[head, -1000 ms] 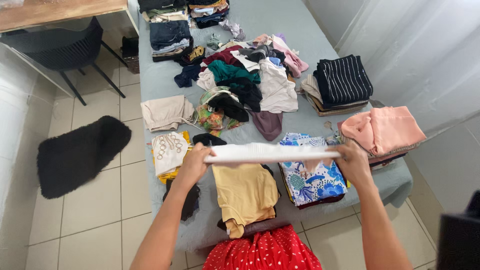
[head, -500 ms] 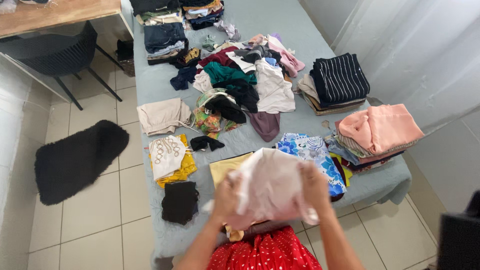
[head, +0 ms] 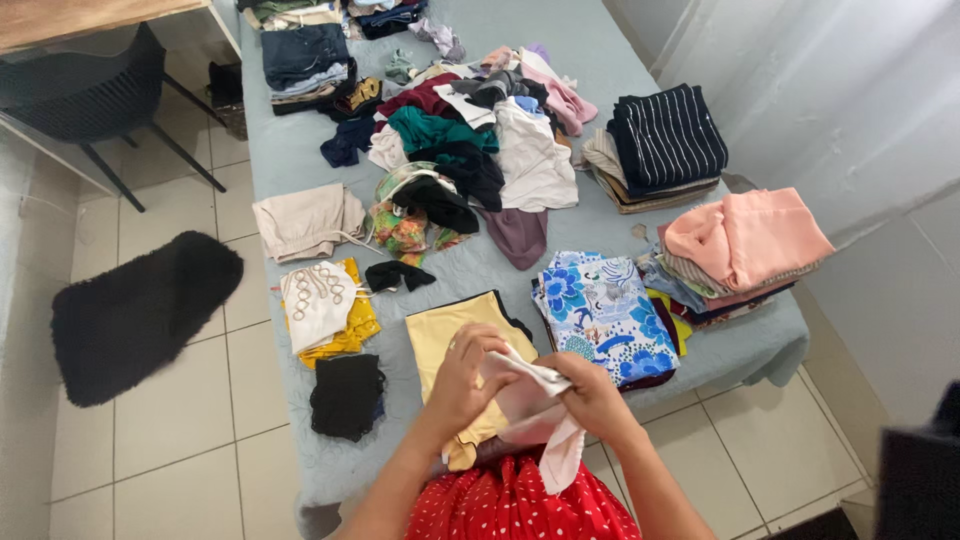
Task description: The person folds various garments including shirts, pants, and underwear on a bed. They pick up each item, smooth it out, fold it neatly, and place it into organized stacks on the bed.
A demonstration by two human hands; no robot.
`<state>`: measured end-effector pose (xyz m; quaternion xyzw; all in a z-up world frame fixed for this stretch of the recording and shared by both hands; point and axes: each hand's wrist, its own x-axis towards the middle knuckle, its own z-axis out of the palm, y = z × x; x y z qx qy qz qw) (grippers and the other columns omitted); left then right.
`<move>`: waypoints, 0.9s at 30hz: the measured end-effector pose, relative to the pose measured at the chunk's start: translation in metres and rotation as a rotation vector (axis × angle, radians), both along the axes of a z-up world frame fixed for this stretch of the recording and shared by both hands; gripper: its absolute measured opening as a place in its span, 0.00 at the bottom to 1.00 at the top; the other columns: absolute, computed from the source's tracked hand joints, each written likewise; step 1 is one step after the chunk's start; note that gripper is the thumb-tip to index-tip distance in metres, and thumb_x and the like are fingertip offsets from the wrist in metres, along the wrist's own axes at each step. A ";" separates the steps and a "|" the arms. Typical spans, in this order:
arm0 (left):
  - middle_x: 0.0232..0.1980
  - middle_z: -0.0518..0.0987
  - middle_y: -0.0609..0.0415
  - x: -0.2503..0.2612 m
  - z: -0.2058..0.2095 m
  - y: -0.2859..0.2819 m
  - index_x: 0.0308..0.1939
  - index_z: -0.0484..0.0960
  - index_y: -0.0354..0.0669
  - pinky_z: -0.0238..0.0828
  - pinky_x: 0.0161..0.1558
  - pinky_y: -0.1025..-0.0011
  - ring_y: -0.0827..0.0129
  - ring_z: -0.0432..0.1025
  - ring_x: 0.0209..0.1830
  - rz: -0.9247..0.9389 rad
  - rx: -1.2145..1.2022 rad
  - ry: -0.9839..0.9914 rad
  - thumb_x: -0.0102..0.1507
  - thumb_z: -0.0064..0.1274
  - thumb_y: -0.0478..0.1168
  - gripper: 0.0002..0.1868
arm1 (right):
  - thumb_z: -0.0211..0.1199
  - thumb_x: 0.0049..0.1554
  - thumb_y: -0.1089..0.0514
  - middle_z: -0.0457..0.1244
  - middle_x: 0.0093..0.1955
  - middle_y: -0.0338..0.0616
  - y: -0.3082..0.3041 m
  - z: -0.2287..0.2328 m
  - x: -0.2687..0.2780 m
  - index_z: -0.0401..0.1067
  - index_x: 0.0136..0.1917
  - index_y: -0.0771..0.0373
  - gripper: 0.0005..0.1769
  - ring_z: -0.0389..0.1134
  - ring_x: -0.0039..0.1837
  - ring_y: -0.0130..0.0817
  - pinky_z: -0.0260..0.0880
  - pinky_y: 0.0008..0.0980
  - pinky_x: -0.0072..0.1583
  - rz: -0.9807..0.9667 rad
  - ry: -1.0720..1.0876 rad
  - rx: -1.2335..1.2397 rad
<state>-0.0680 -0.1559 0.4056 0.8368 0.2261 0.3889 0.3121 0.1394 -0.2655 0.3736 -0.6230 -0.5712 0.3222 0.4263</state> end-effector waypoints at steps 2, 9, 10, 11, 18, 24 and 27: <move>0.48 0.80 0.49 -0.004 -0.009 0.010 0.46 0.79 0.43 0.56 0.69 0.51 0.56 0.73 0.57 -0.085 0.076 0.151 0.57 0.66 0.42 0.17 | 0.56 0.45 0.74 0.70 0.44 0.43 -0.002 -0.006 0.007 0.78 0.54 0.62 0.24 0.73 0.49 0.34 0.71 0.31 0.52 -0.031 0.091 0.001; 0.43 0.79 0.58 -0.015 -0.026 0.013 0.40 0.84 0.48 0.38 0.70 0.34 0.59 0.68 0.61 -0.193 0.262 0.400 0.55 0.66 0.49 0.14 | 0.63 0.50 0.74 0.71 0.46 0.40 -0.015 -0.011 0.049 0.79 0.51 0.64 0.16 0.70 0.52 0.31 0.69 0.29 0.55 -0.129 0.172 0.101; 0.44 0.79 0.58 -0.015 -0.024 0.011 0.40 0.84 0.48 0.37 0.71 0.34 0.58 0.68 0.62 -0.172 0.292 0.398 0.56 0.66 0.49 0.14 | 0.64 0.49 0.74 0.71 0.47 0.39 -0.019 -0.011 0.058 0.80 0.50 0.64 0.16 0.71 0.53 0.30 0.69 0.29 0.56 -0.129 0.169 0.111; 0.46 0.79 0.58 -0.015 -0.021 0.011 0.40 0.83 0.48 0.36 0.72 0.34 0.57 0.67 0.63 -0.150 0.319 0.397 0.57 0.65 0.49 0.14 | 0.64 0.48 0.74 0.71 0.47 0.39 -0.023 -0.012 0.067 0.80 0.49 0.64 0.16 0.71 0.53 0.29 0.70 0.29 0.57 -0.127 0.166 0.120; 0.51 0.79 0.51 0.025 -0.018 0.004 0.42 0.80 0.41 0.70 0.57 0.57 0.53 0.72 0.55 -0.089 0.121 0.476 0.61 0.62 0.43 0.12 | 0.68 0.47 0.71 0.71 0.45 0.40 -0.032 -0.059 0.100 0.82 0.49 0.62 0.15 0.68 0.46 0.32 0.69 0.33 0.49 -0.448 -0.076 -0.014; 0.51 0.78 0.42 0.079 -0.038 -0.037 0.52 0.79 0.34 0.76 0.42 0.57 0.47 0.77 0.41 -0.203 -0.153 0.257 0.63 0.57 0.36 0.14 | 0.54 0.61 0.65 0.70 0.46 0.37 -0.043 -0.137 0.130 0.73 0.57 0.59 0.13 0.72 0.43 0.26 0.70 0.25 0.38 -0.630 0.677 -0.069; 0.48 0.77 0.45 0.109 -0.049 -0.045 0.48 0.77 0.36 0.77 0.39 0.60 0.53 0.78 0.38 -0.235 -0.346 0.386 0.65 0.58 0.40 0.12 | 0.54 0.65 0.60 0.69 0.43 0.40 -0.055 -0.165 0.158 0.70 0.59 0.60 0.10 0.71 0.39 0.28 0.65 0.26 0.35 -0.705 0.721 -0.117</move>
